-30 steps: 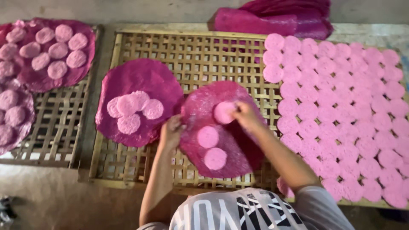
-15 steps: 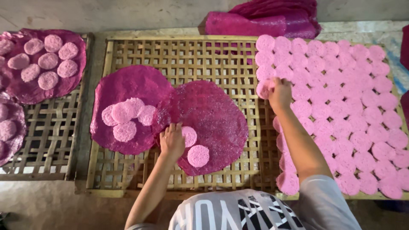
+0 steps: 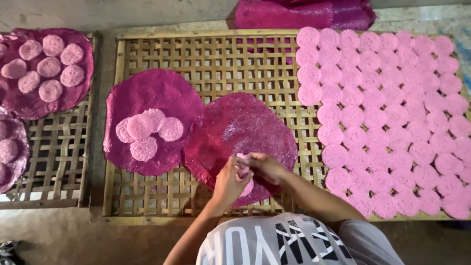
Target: The person arranges pink circular decorative items onto a pink mesh base placed on a bamboo lattice tray. They pick up the items one by one and place them in a pattern on the mesh, repeating this process across multiple sections of the tray.
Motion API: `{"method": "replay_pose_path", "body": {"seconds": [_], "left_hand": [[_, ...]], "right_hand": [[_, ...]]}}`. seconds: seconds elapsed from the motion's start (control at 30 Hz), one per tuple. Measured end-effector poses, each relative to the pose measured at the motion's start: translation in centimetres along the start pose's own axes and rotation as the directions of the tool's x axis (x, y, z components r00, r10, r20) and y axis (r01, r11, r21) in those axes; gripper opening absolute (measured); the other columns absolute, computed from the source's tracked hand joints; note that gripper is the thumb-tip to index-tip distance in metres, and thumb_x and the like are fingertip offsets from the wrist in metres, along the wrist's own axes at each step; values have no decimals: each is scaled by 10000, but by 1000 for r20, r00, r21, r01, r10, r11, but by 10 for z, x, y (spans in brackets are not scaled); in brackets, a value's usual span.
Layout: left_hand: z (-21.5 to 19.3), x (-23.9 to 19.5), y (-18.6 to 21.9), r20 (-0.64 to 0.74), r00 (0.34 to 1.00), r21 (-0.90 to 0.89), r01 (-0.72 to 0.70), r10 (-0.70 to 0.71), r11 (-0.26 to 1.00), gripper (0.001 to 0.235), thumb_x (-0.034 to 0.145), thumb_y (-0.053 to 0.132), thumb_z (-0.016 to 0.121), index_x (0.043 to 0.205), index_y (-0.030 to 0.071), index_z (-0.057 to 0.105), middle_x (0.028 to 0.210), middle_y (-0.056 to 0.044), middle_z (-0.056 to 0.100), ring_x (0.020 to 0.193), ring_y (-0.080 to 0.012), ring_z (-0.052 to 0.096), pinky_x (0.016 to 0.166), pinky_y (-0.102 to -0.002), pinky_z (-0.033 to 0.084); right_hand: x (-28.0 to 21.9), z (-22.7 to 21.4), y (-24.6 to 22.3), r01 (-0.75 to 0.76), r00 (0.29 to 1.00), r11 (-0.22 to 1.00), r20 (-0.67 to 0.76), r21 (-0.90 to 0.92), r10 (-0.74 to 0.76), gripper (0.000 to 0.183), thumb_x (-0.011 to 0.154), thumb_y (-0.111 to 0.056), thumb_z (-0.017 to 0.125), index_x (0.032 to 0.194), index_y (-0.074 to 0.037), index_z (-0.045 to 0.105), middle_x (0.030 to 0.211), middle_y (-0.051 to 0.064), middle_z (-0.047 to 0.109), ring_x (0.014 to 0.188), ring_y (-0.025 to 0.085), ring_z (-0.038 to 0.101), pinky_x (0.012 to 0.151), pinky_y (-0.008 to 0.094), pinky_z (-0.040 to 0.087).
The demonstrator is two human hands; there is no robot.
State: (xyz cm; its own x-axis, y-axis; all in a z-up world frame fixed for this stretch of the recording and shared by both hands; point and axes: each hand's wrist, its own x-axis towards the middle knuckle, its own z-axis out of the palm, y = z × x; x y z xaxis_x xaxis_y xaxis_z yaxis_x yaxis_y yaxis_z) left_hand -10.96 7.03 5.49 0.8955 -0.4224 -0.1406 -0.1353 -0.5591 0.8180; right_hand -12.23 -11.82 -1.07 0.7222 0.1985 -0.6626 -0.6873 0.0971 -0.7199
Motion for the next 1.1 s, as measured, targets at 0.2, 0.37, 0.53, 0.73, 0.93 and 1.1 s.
{"method": "replay_pose_path", "body": {"seconds": [0.2,0.37,0.53,0.73,0.93,1.1], "left_hand": [[-8,-13,-14,-5,973,159,-225,229,961,505,769,120,806,1209,-3,592,1155,-209,599,1081,-421,586,908,-493,501],[3,-19,-31,106,989,296,-133,106,946,560,767,150,824,1261,13,600,1148,-189,593,1096,-404,576,922,-506,471],[17,-18,-41,141,989,332,-88,43,939,285,782,152,798,1019,85,654,1097,-154,628,1073,-366,602,905,-480,493],[10,-26,-25,172,981,67,79,-89,995,262,814,139,760,1036,85,630,918,-149,719,858,-321,719,769,-449,564],[32,-26,8,301,953,-292,136,-44,947,401,850,152,743,1155,8,527,974,-140,728,824,-264,745,697,-403,598],[37,-21,-5,74,992,-99,-97,105,990,373,873,145,759,1164,8,569,1106,-181,618,976,-328,672,822,-438,570]], "right_hand": [[-36,-75,-46,-49,935,896,-337,-441,-114,217,913,-155,713,1120,-93,733,1324,100,647,1224,282,550,977,443,494],[-34,-155,-65,-152,789,826,-570,-543,-229,402,904,-136,682,1298,-162,606,1422,102,613,1332,266,538,1074,477,494],[-15,-195,-64,23,550,487,-396,-873,-735,362,917,-119,726,1266,-86,634,1227,154,702,1112,303,690,984,465,589],[-18,-157,-47,-107,449,410,-412,-906,-793,386,893,-179,719,1200,6,577,1058,191,634,797,269,662,635,363,583],[-55,-62,47,243,911,961,372,-130,-179,588,1192,-455,294,955,-37,633,819,63,582,757,187,584,734,341,591],[-59,-78,41,-129,956,941,-290,-313,35,299,960,-282,619,1224,-153,676,1150,66,734,1062,202,681,911,384,605]]}}
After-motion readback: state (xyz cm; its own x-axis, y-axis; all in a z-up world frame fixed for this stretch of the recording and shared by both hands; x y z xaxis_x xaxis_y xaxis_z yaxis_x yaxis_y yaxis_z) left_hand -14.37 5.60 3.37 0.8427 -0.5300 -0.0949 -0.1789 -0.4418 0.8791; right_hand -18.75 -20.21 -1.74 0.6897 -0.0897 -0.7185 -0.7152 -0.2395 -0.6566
